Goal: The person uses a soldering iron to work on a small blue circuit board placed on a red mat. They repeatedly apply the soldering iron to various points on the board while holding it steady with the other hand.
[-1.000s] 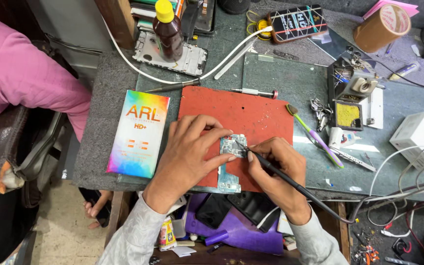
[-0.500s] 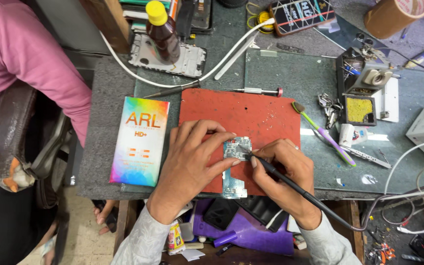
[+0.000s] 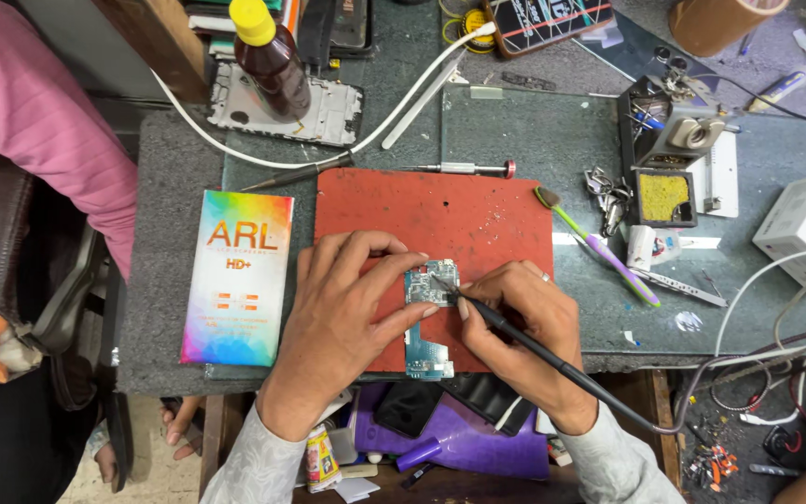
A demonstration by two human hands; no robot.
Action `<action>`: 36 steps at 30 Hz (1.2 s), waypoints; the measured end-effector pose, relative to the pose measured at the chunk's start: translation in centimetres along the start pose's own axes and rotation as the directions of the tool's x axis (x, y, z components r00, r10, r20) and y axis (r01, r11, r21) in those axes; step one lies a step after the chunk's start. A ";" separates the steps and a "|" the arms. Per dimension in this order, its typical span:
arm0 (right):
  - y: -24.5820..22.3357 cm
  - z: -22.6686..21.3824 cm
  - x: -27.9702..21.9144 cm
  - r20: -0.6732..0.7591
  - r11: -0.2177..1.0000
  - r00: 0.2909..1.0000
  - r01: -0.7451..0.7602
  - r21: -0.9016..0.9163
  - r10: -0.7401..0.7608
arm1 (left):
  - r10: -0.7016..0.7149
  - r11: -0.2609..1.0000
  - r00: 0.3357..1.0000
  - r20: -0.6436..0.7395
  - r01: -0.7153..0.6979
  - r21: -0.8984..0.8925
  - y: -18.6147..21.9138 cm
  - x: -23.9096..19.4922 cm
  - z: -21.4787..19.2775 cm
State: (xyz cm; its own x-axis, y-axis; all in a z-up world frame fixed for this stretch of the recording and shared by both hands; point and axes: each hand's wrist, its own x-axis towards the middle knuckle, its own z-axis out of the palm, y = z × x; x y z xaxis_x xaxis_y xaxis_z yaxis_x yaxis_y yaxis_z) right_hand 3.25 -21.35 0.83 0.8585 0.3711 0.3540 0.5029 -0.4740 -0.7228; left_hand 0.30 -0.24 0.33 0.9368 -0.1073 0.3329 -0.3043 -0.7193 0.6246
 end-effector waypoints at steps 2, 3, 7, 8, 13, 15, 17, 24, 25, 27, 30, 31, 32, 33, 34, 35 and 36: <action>0.1 0.0 0.0 -0.001 1.000 1.000 -0.011 -0.003 0.011 | 0.001 1.000 1.000 0.000 -0.001 -0.001 0.0 0.1 0.1; 0.2 -0.1 -0.1 0.005 1.000 1.000 -0.017 0.001 0.017 | -0.002 1.000 1.000 0.001 0.002 -0.001 0.0 0.0 0.1; 0.3 0.0 -0.4 -0.015 1.000 1.000 0.002 -0.015 -0.002 | 0.016 1.000 1.000 0.015 -0.016 -0.003 0.2 -0.1 -0.2; 0.4 0.1 -0.4 -0.018 1.000 1.000 -0.015 0.019 0.015 | 0.016 1.000 1.000 0.015 -0.016 0.005 0.2 -0.1 -0.5; 1.6 -0.1 -1.2 -0.015 0.952 0.984 -0.170 0.254 0.180 | 0.052 0.995 0.998 0.024 -0.053 0.083 1.9 -0.1 -0.9; 2.0 -0.3 -1.7 -0.080 0.959 0.985 -0.130 0.252 0.155 | 0.058 0.992 0.997 0.051 -0.063 0.106 3.0 -0.2 -0.7; 2.4 -0.3 -1.8 -0.153 0.917 0.969 -0.125 0.378 0.196 | 0.078 0.989 0.992 0.096 -0.089 0.117 3.5 0.2 -0.8; 4.2 -0.8 -1.8 -0.186 0.534 0.902 -0.056 0.844 0.389 | 0.111 0.972 0.990 0.087 -0.127 0.199 2.7 2.2 -2.8; 4.3 -0.9 -1.9 -0.192 0.512 0.894 -0.048 0.858 0.405 | 0.077 0.980 0.996 0.050 -0.084 0.178 2.9 2.1 -2.9; 4.4 -0.8 -1.9 -0.210 0.479 0.889 -0.011 0.878 0.406 | -0.018 0.959 0.999 0.042 0.005 0.283 4.3 1.6 -1.7; 4.6 -0.8 -2.1 -0.233 0.481 0.879 0.005 0.877 0.416 | -0.099 0.922 0.995 -0.001 0.093 0.375 6.2 0.8 0.8; 4.6 -0.7 -2.0 -0.239 0.485 0.875 0.006 0.875 0.420 | -0.116 0.909 0.993 -0.019 0.114 0.401 6.5 0.6 1.2; 4.5 -0.6 -2.0 -0.234 0.472 0.877 0.010 0.882 0.420 | -0.135 0.906 0.991 -0.015 0.130 0.404 6.7 0.4 1.4; 4.5 -0.7 -1.8 -0.233 0.465 0.878 0.015 0.885 0.417 | -0.150 0.904 0.989 -0.014 0.143 0.402 7.0 0.4 1.7; 4.5 -0.8 -1.7 -0.233 0.457 0.880 0.020 0.889 0.414 | -0.166 0.903 0.986 -0.013 0.157 0.401 7.2 0.4 1.9; 4.4 -0.9 -1.6 -0.230 0.455 0.880 0.018 0.890 0.416 | -0.171 0.904 0.985 -0.013 0.163 0.394 7.4 0.5 2.0; 4.3 -0.9 -1.5 -0.228 0.452 0.879 0.016 0.892 0.418 | -0.177 0.906 0.984 -0.013 0.168 0.388 7.5 0.6 2.1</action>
State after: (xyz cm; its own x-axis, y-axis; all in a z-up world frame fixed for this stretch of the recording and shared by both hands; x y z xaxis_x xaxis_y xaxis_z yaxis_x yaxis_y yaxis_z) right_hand 4.24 -24.66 -2.31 0.9880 -0.0539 0.1445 0.1518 0.5036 -0.8505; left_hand -1.10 -7.14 3.77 0.9736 0.0309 0.2261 -0.0511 -0.9361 0.3479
